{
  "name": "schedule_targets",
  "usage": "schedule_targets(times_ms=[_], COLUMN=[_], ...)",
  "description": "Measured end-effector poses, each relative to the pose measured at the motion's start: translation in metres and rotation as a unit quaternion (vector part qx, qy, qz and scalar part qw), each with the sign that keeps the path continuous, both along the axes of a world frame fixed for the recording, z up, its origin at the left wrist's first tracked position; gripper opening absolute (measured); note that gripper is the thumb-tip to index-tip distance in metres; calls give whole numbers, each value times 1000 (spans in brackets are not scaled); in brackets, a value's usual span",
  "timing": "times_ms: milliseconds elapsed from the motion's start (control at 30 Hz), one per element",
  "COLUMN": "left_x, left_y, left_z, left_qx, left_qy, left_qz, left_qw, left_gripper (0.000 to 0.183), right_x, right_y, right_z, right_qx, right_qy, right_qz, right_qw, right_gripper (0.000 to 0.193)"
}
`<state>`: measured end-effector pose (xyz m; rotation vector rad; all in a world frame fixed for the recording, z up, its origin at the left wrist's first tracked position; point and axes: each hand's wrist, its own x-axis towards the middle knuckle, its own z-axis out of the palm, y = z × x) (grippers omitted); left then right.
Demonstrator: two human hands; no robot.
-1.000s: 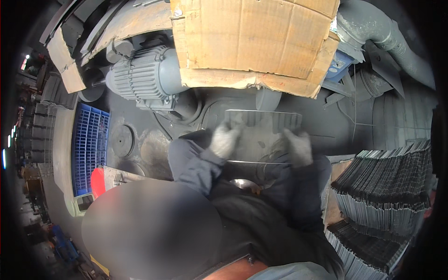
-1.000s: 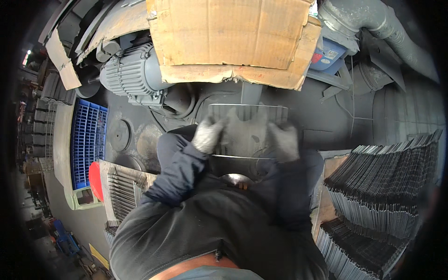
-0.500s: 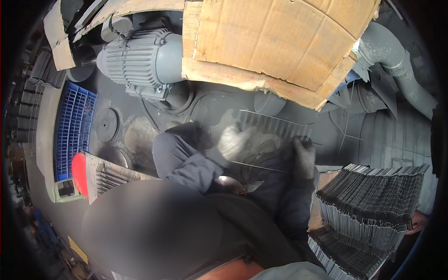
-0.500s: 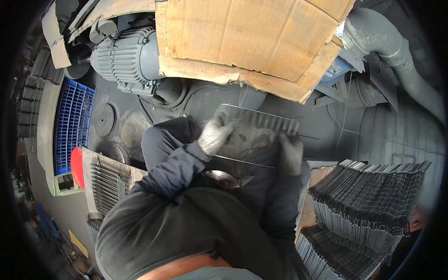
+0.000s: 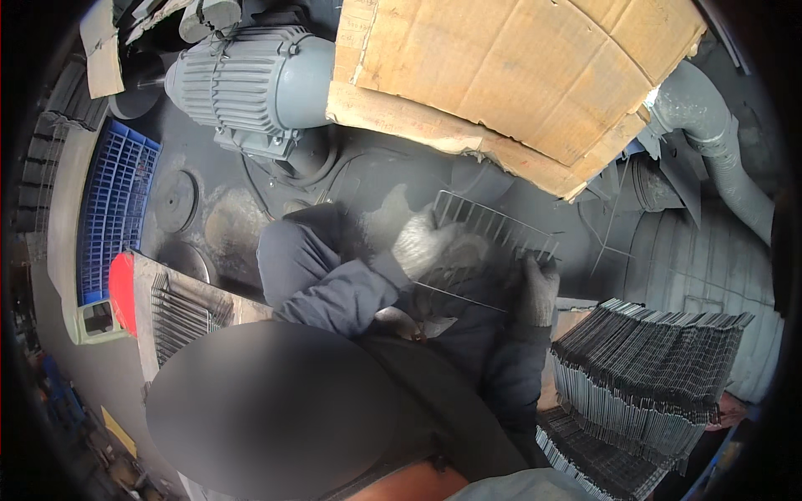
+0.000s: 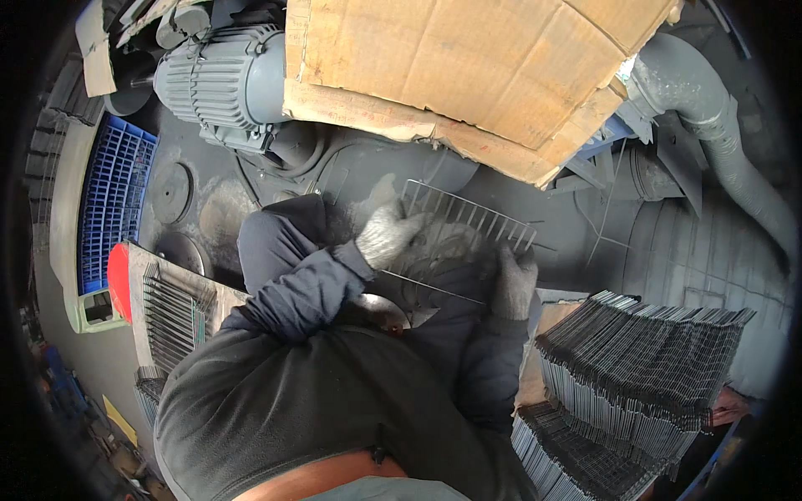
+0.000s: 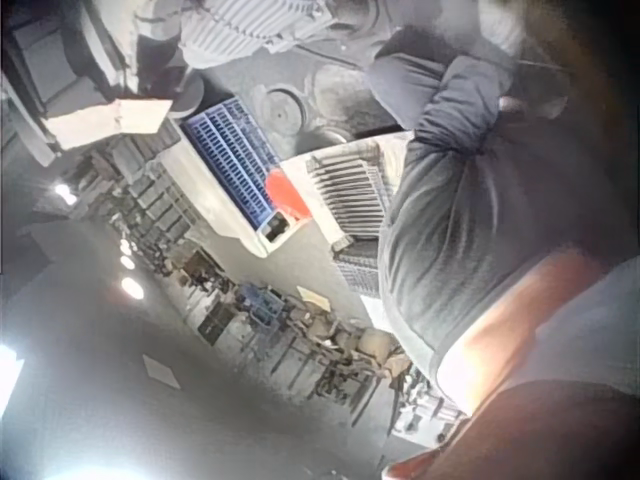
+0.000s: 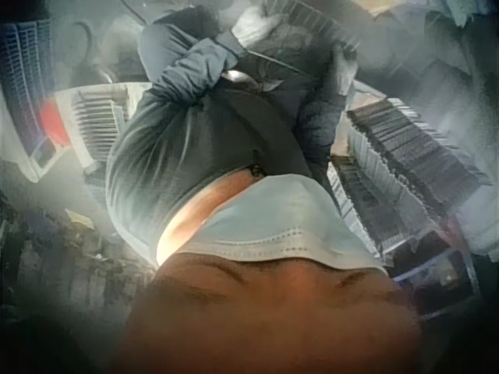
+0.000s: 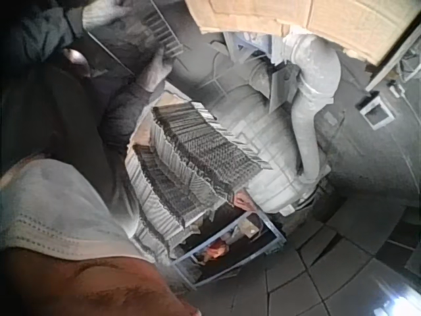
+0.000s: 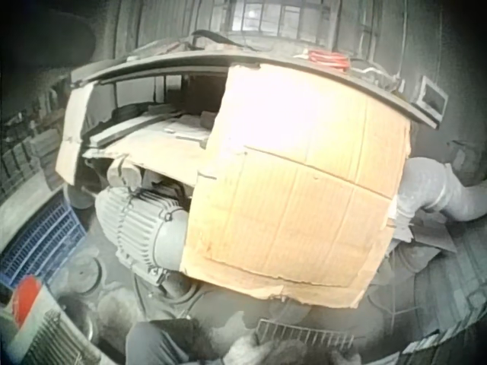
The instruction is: Clean debris off of small metal wire grates using hands and then stacking them.
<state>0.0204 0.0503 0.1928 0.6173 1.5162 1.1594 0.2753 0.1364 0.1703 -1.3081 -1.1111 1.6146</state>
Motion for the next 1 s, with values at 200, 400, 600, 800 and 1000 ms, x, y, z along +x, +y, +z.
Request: schedule_targets(times_ms=[200,400,600,800,1000], left_x=[-88,-50,-29,-122,-54], left_y=[-48,-10,3,-55,-3], left_z=[-60,-64,-55,-32,-36], left_qx=[-50,-56,-25,-43,34], left_qy=[-42,95,-91,-264,-147], left_qz=[105,20,-14,115,-80], left_qw=[992,994,995,957,985], left_gripper=[31,49,32,18,33], right_x=[-94,-34,-7,-95,-12], right_y=[-14,0,-8,-15,-11], right_z=[-27,-38,12,1,8], right_qx=[-16,-62,-55,-88,21], right_qy=[-60,10,88,-71,-91], right_qz=[56,51,-7,160,41], right_qw=[997,997,995,981,995], right_gripper=[19,28,36,52,58])
